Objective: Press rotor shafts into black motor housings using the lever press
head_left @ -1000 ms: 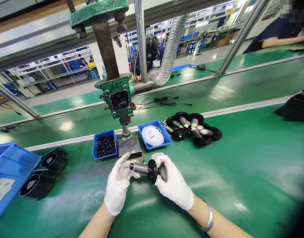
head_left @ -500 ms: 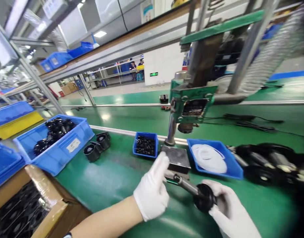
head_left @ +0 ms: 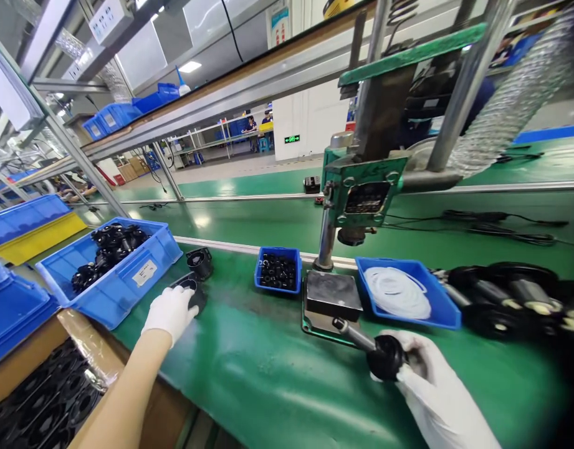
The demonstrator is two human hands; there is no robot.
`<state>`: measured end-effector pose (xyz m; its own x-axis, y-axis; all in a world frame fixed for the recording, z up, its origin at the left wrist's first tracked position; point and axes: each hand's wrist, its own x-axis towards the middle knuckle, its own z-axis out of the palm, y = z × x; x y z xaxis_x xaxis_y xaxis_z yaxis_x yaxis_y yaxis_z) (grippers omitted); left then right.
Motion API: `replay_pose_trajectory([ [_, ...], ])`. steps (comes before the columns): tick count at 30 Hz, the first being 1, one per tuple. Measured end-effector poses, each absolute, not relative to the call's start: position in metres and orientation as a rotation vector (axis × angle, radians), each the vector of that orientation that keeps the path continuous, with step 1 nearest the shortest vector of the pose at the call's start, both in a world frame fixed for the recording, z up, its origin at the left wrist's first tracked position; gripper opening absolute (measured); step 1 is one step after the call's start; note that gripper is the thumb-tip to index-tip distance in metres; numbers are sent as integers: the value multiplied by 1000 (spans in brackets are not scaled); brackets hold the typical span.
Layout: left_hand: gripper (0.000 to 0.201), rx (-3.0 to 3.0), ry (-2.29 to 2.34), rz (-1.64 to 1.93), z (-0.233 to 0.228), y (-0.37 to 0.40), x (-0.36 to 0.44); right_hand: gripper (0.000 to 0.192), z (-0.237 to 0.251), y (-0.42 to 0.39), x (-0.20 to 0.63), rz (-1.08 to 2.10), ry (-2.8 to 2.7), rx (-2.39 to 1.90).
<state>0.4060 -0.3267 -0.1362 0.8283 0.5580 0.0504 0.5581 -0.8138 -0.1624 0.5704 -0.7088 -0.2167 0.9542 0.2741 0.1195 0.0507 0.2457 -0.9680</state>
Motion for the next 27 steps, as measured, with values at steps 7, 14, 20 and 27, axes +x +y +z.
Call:
replay_pose_trajectory([
  [7,31,-3053,-352,15,-131,-323,423,32,-210,-713,566,330,-349,-1183],
  [14,62,-3184,-4,117,-146,-386,442,38,-212,-715,564,280,-416,-1152],
  [20,19,-3178,344,290,-152,-460,460,47,-208,-713,562,102,-503,-1204],
  [27,17,-3475,313,36,-153,-483,469,39,-199,-714,564,-87,-589,-1266],
])
